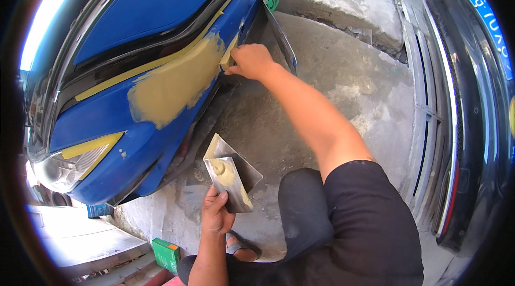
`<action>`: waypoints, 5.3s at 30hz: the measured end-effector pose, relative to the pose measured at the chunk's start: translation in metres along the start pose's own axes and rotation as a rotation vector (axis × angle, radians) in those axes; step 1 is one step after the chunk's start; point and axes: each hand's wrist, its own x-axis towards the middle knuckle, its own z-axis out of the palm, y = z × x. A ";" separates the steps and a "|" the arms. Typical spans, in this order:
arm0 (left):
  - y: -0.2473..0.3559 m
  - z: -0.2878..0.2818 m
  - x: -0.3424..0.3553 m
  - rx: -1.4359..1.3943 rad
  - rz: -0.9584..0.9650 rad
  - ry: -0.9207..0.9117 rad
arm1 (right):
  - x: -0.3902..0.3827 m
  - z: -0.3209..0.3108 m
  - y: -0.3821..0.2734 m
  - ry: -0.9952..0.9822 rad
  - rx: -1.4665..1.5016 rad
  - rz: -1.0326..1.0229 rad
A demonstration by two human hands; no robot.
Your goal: The person applies yellow body filler to a blue car bumper using a metal spreader and a scraper. They smooth the material over the surface of the bumper in several areas.
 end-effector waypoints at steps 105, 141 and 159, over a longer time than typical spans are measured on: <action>0.159 -0.054 -0.096 0.501 0.755 -0.204 | -0.122 -0.102 -0.313 -0.257 1.519 0.211; 0.215 -0.085 -0.151 0.246 0.354 -0.323 | -0.151 -0.183 -0.421 0.264 0.043 -0.163; 0.304 -0.159 -0.092 0.290 0.920 -0.103 | -0.139 -0.103 -0.393 0.077 0.162 0.196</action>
